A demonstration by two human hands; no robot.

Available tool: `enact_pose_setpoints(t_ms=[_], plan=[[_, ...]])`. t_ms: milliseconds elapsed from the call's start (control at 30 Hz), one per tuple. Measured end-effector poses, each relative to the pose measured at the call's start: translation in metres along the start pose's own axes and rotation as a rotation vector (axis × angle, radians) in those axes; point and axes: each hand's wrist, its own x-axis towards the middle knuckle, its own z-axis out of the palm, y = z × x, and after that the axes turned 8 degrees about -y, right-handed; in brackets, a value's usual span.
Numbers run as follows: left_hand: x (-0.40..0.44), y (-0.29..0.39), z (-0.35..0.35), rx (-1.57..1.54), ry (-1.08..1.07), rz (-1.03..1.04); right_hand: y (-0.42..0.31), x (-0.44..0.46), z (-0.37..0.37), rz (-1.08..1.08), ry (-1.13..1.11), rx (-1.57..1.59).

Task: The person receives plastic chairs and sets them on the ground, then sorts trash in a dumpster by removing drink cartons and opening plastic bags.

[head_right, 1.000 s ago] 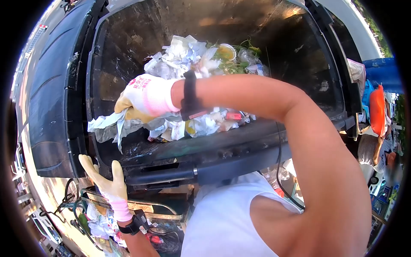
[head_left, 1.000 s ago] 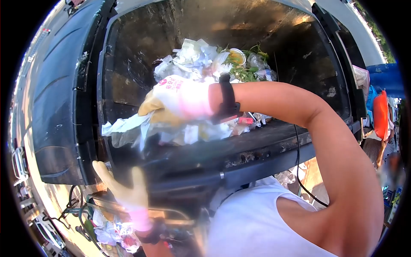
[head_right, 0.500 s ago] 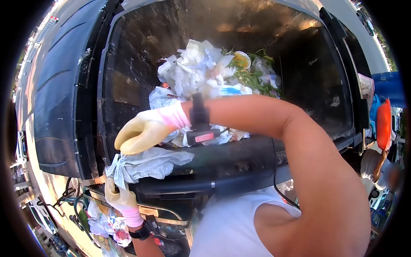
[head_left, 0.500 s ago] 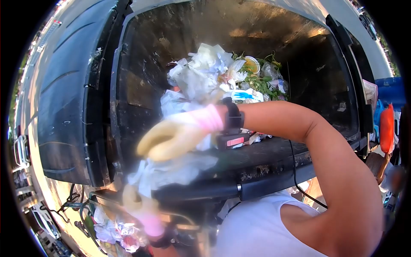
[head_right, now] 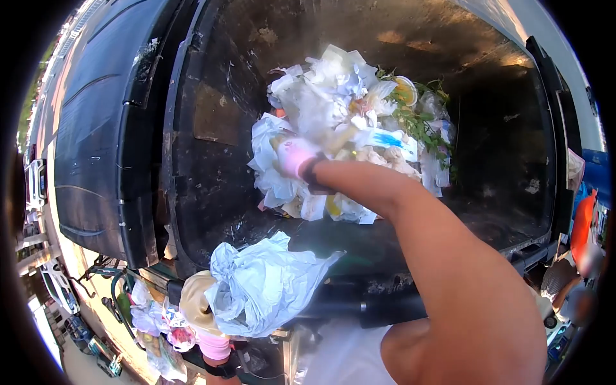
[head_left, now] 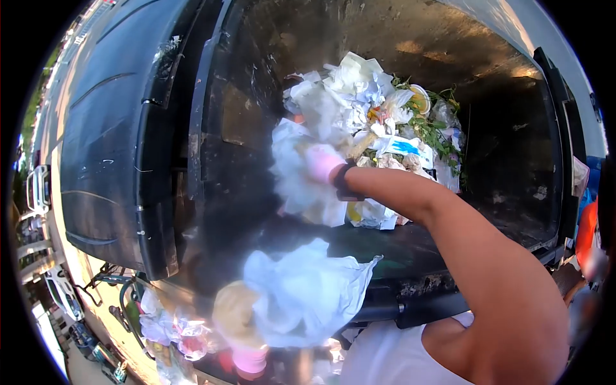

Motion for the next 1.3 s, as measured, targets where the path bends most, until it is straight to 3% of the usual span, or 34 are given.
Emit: enact_pose_setpoints(t_ms=[67, 100, 167, 233, 267, 400, 500, 600, 700, 800, 900, 1000, 1133, 1200, 1233, 1300], plan=[[0.003, 0.002, -0.002, -0.002, 0.003, 0.025, -0.033, 0.006, -0.019, -0.020, -0.084, -0.007], [-0.006, -0.006, -0.003, -0.038, -0.096, -0.018, -0.044, 0.014, -0.021, -0.008, -0.169, -0.017], [-0.026, -0.019, -0.003, -0.085, -0.202, -0.061, -0.028, 0.044, 0.027, -0.179, -0.043, -0.023], [-0.009, -0.008, -0.002, -0.031, -0.109, 0.021, 0.004, 0.070, 0.093, -0.143, -0.191, -0.208], [-0.001, -0.003, -0.002, -0.013, -0.083, 0.048, 0.003, 0.061, 0.091, -0.119, -0.266, -0.300], [0.007, 0.002, -0.004, 0.017, -0.051, 0.072, 0.072, 0.016, 0.139, -0.039, -0.308, 0.068], [0.008, 0.001, -0.006, 0.017, -0.039, 0.076, 0.126, -0.030, 0.138, -0.205, -0.279, 0.096], [0.005, 0.001, -0.005, 0.022, -0.033, 0.076, 0.101, -0.087, 0.028, 0.088, -0.484, 0.364], [0.002, -0.001, -0.001, 0.033, -0.016, 0.086, 0.144, -0.102, 0.011, 0.130, -0.298, 0.558], [0.001, -0.002, 0.002, 0.006, 0.024, 0.079, 0.161, -0.120, -0.021, 0.384, -0.351, 0.953], [0.003, 0.000, 0.001, 0.007, 0.015, 0.062, 0.218, -0.126, -0.015, -0.179, -0.215, 0.615], [0.004, 0.002, 0.001, 0.019, 0.022, 0.051, 0.233, -0.137, -0.024, -0.223, -0.218, 0.480], [0.004, 0.002, 0.002, 0.011, 0.017, 0.047, 0.263, -0.134, -0.019, -0.086, -0.125, 0.681], [0.002, 0.001, 0.001, 0.010, 0.014, 0.057, 0.245, -0.134, -0.044, 0.366, -0.078, 0.927], [0.002, -0.001, 0.001, 0.008, 0.011, 0.068, 0.231, -0.133, -0.059, 0.445, 0.006, 1.014], [0.001, -0.002, 0.000, 0.015, 0.005, 0.071, 0.229, -0.124, -0.082, 0.300, 0.078, 1.264]])
